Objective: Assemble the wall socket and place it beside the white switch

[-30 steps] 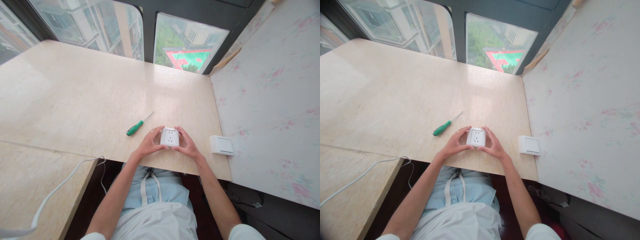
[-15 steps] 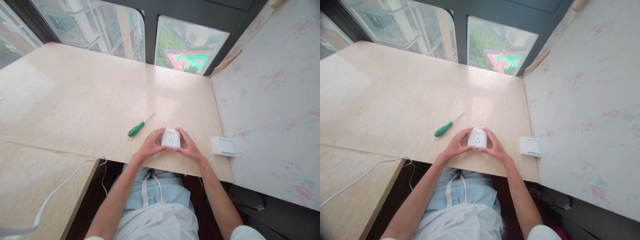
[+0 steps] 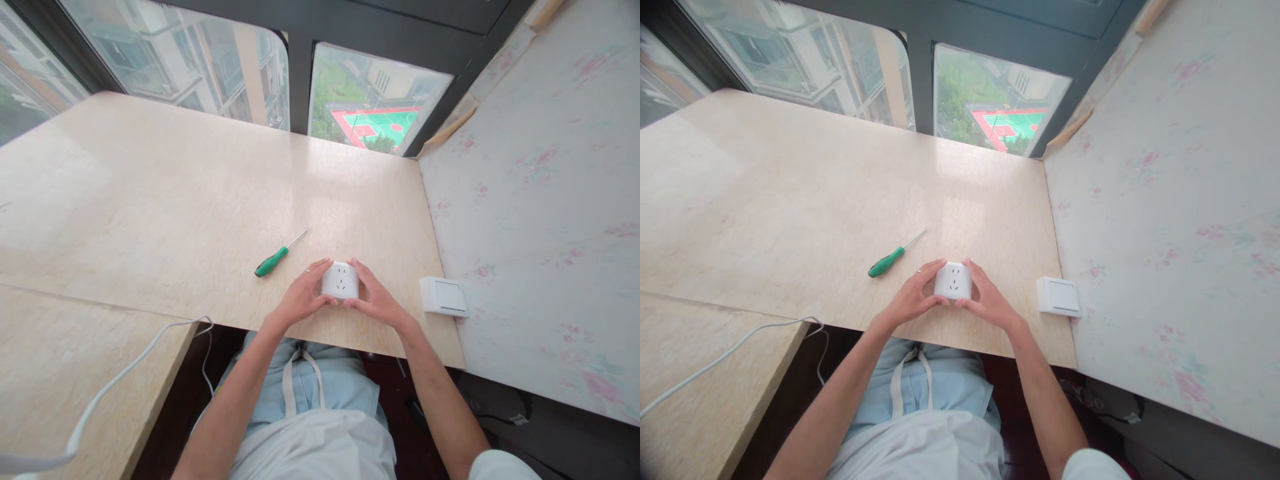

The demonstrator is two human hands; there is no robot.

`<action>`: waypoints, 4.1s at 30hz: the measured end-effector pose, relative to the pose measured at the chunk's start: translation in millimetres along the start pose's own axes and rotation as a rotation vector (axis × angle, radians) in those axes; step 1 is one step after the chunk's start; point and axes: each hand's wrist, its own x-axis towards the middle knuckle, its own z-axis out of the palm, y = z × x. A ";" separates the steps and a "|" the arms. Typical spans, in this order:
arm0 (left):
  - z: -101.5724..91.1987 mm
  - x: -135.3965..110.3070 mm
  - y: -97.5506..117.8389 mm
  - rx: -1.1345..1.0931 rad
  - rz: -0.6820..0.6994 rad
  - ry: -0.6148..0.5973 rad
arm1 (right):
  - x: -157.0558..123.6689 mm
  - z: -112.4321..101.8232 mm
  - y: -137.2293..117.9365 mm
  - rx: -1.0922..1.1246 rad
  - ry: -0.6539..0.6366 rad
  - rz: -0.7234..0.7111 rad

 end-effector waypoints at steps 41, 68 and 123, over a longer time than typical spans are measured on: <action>8.2 -4.8 -18.5 -0.201 -0.040 0.047 | -5.1 17.1 25.4 0.165 0.119 0.059; 5.5 -6.0 -19.0 -0.165 0.072 0.077 | -6.5 12.7 17.5 0.137 0.197 -0.021; -6.2 13.3 -15.8 -0.062 -0.021 -0.109 | -25.2 25.5 0.7 0.249 0.382 0.099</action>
